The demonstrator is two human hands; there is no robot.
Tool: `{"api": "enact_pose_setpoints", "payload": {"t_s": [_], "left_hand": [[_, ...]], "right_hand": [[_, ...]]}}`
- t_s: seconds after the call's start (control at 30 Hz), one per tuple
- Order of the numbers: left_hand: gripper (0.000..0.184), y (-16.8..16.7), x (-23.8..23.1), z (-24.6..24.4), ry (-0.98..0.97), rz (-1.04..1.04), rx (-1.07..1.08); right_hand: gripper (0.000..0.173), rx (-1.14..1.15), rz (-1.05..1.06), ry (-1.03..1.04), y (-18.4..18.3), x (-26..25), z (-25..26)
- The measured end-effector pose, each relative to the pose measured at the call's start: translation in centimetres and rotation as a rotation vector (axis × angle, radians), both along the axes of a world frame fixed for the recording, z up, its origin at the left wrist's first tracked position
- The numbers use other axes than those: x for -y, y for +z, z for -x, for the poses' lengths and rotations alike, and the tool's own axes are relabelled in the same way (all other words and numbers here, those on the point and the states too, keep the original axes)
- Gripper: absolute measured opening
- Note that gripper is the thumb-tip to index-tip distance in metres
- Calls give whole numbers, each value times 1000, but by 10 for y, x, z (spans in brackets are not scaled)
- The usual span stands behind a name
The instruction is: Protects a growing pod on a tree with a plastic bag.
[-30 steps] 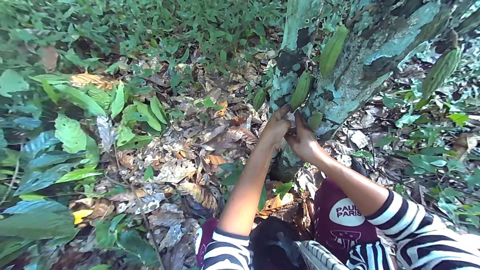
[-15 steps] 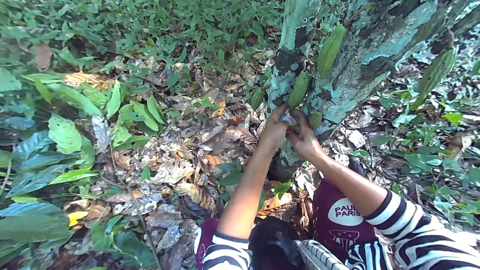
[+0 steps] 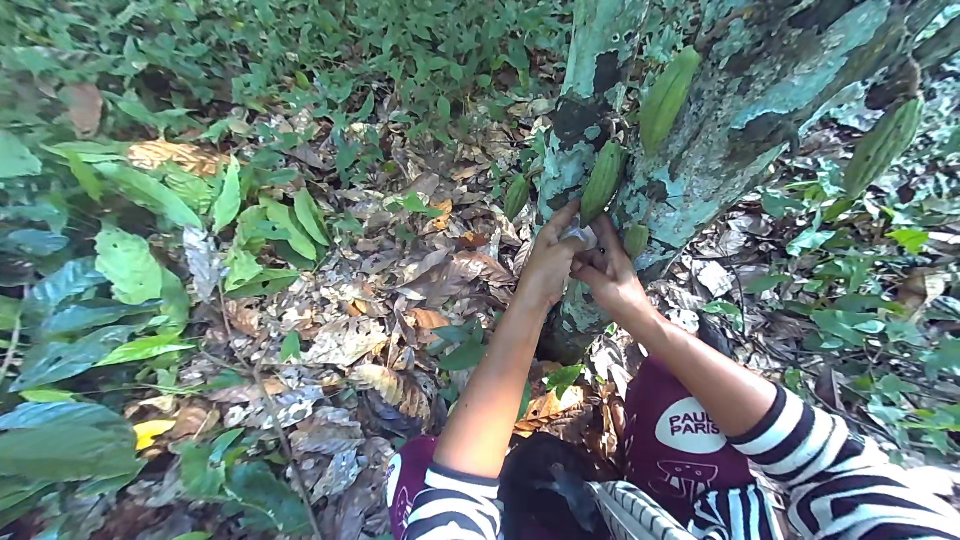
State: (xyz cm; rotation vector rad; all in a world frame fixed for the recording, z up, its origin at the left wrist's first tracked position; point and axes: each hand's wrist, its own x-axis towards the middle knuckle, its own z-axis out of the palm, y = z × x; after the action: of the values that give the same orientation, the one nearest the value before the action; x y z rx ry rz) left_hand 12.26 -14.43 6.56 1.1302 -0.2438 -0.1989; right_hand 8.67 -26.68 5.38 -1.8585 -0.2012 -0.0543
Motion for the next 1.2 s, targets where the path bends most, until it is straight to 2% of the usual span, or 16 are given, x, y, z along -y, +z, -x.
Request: {"api": "enact_pose_setpoints", "payload": {"t_s": [0.1, 0.27, 0.47, 0.6, 0.97, 1.2], "left_hand": [[64, -2, 0, 0, 6, 41, 18], [68, 5, -3, -1, 12, -13, 71], [67, 11, -6, -2, 34, -26, 108], [65, 12, -8, -3, 51, 1, 127], [53, 28, -14, -11, 62, 70, 155], [49, 47, -21, -15, 107, 56, 205]], "right_hand": [[82, 6, 49, -10, 3, 0, 3], [78, 28, 81, -28, 4, -1, 5], [83, 104, 174, -22, 0, 3, 7], [76, 171, 219, -39, 0, 2, 11], [66, 408, 103, 25, 4, 4, 14], [63, 440, 165, -9, 19, 1, 16]]}}
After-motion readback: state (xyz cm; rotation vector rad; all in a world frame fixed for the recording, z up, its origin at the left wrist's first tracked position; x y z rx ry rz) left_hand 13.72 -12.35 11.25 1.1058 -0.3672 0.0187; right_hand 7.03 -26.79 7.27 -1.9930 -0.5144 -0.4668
